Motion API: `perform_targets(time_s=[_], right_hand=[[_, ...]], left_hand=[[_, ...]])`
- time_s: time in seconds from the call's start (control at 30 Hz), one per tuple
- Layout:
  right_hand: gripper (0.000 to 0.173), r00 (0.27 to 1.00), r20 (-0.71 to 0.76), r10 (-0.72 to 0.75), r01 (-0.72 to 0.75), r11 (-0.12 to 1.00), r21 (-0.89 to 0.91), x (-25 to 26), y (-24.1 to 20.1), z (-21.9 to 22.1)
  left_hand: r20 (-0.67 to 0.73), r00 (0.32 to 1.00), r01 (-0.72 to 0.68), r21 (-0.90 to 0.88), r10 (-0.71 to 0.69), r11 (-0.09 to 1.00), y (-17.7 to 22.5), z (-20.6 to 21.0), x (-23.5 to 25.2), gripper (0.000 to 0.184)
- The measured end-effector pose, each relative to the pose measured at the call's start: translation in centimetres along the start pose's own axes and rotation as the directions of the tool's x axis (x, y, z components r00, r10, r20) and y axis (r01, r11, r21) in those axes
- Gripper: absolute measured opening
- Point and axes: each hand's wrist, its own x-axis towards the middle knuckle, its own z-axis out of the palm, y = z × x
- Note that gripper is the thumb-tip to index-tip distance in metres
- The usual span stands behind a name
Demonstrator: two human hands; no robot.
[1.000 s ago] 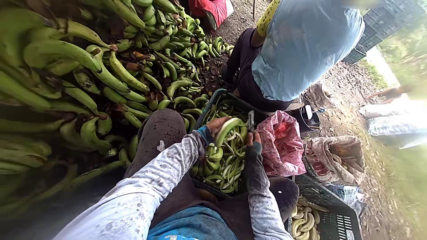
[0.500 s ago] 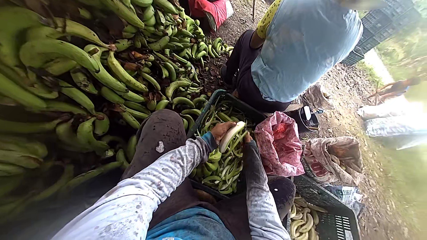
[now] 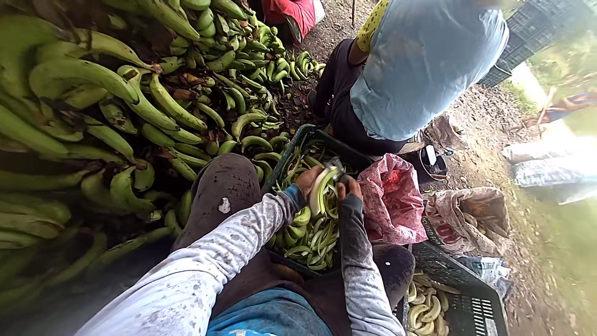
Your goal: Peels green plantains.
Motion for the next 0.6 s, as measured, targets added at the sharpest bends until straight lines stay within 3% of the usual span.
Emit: perform_targets(time_s=[0.03, 0.1, 0.2, 0.27, 0.33, 0.4, 0.5, 0.53, 0.57, 0.6], right_hand=[[0.045, 0.993, 0.001, 0.121, -0.121, 0.989, 0.080, 0.3, -0.6, -0.7], [0.041, 0.979, -0.100, 0.179, -0.149, 0.955, 0.255, 1.0, 0.0, -0.8], [0.037, 0.909, 0.077, 0.409, -0.408, 0.840, 0.358, 1.0, -2.8, -3.8], [0.042, 0.932, 0.019, 0.363, -0.334, 0.834, 0.439, 1.1, 0.1, -2.8], [0.044, 0.967, -0.027, 0.255, -0.206, 0.835, 0.511, 1.9, 5.1, -1.1], [0.046, 0.943, 0.049, 0.330, -0.310, 0.813, 0.493, 1.6, 6.1, -1.5], [0.053, 0.956, -0.126, 0.263, -0.187, 0.885, 0.426, 2.4, 11.6, 0.7], [0.053, 0.958, -0.171, 0.231, -0.152, 0.911, 0.383, 1.3, 11.5, 0.3], [0.052, 0.930, 0.017, 0.367, -0.351, 0.874, 0.336, -0.6, 8.1, -2.7], [0.049, 0.874, 0.078, 0.480, -0.478, 0.820, 0.314, -2.2, 4.7, -4.7]], left_hand=[[0.013, 1.000, 0.000, 0.004, 0.000, 1.000, -0.1, 0.2, -0.4, 0.032], [0.090, 0.996, -0.026, -0.008, 0.026, 1.000, -0.1, 0.1, -0.7, 0.034], [0.145, 0.987, -0.054, -0.082, 0.065, 0.995, 0.5, -1.0, 0.4, 0.041], [0.129, 0.988, -0.060, -0.140, 0.079, 0.988, 1.0, -1.5, 1.3, 0.044], [0.017, 0.999, -0.027, -0.128, 0.030, 0.991, 0.9, -1.9, 1.9, 0.050], [-0.190, 0.982, 0.022, 0.025, -0.017, 0.999, -0.3, -2.6, 2.7, 0.050], [-0.409, 0.911, 0.125, 0.140, -0.057, 0.982, -1.6, -2.9, 2.5, 0.055], [-0.461, 0.886, 0.132, 0.154, -0.047, 0.979, -2.1, -2.5, 2.4, 0.056], [-0.499, 0.866, 0.118, 0.154, -0.026, 0.981, -2.5, -1.7, 2.4, 0.057], [-0.504, 0.864, 0.087, 0.138, -0.006, 0.987, -2.6, -0.2, 2.1, 0.060]])
